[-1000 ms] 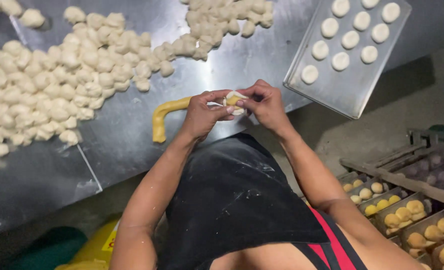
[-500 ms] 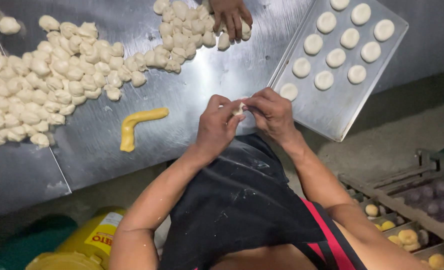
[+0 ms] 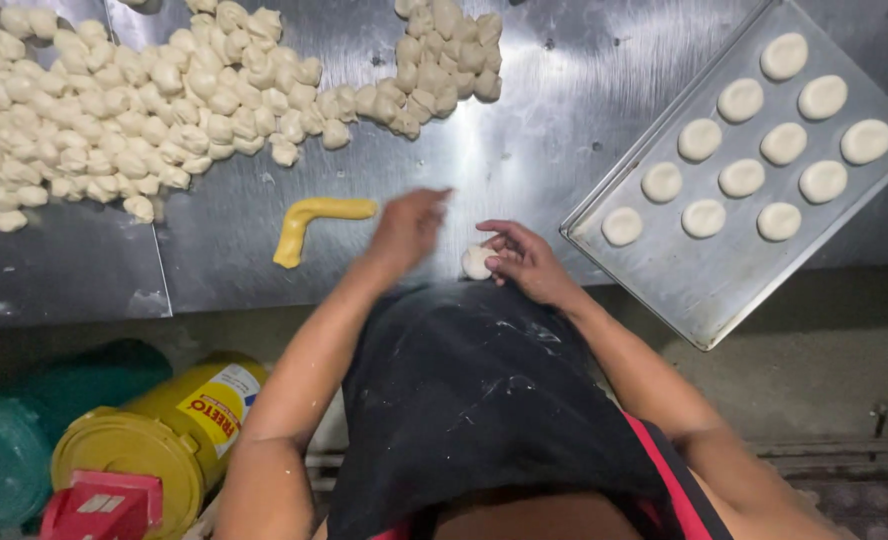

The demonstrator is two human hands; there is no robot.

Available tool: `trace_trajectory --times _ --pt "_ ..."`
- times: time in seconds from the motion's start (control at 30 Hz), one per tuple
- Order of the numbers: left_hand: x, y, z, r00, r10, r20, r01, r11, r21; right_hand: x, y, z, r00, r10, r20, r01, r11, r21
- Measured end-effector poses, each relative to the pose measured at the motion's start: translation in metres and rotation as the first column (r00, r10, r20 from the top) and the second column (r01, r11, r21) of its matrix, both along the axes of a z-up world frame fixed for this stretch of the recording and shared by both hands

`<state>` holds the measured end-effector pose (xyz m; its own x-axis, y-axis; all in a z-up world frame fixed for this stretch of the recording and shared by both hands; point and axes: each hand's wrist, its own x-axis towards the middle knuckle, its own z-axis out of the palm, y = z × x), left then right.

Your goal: Apply glaze coating, separate dough pieces, mold into shapes, and line up prepared items onto baking sheets.

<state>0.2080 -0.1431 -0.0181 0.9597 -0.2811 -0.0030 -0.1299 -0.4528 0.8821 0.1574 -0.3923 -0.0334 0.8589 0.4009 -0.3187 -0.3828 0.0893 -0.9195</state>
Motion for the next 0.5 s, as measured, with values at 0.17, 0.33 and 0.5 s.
trace_trajectory --times 0.17,0.33,0.5 --pt "0.069 0.080 -0.032 0.907 0.138 0.397 -0.370 0.711 0.598 -0.005 0.013 0.026 0.981 -0.064 -0.181 0.075 0.996 0.055" --pt "0.071 0.087 -0.016 0.935 0.095 0.340 -0.295 0.743 0.602 -0.001 0.038 0.012 0.949 -0.275 0.153 0.309 0.904 -0.295" --pt "0.016 0.096 0.025 0.958 0.160 0.237 -0.173 0.984 0.032 0.000 0.051 -0.017 0.725 0.066 0.686 0.539 0.566 -0.624"
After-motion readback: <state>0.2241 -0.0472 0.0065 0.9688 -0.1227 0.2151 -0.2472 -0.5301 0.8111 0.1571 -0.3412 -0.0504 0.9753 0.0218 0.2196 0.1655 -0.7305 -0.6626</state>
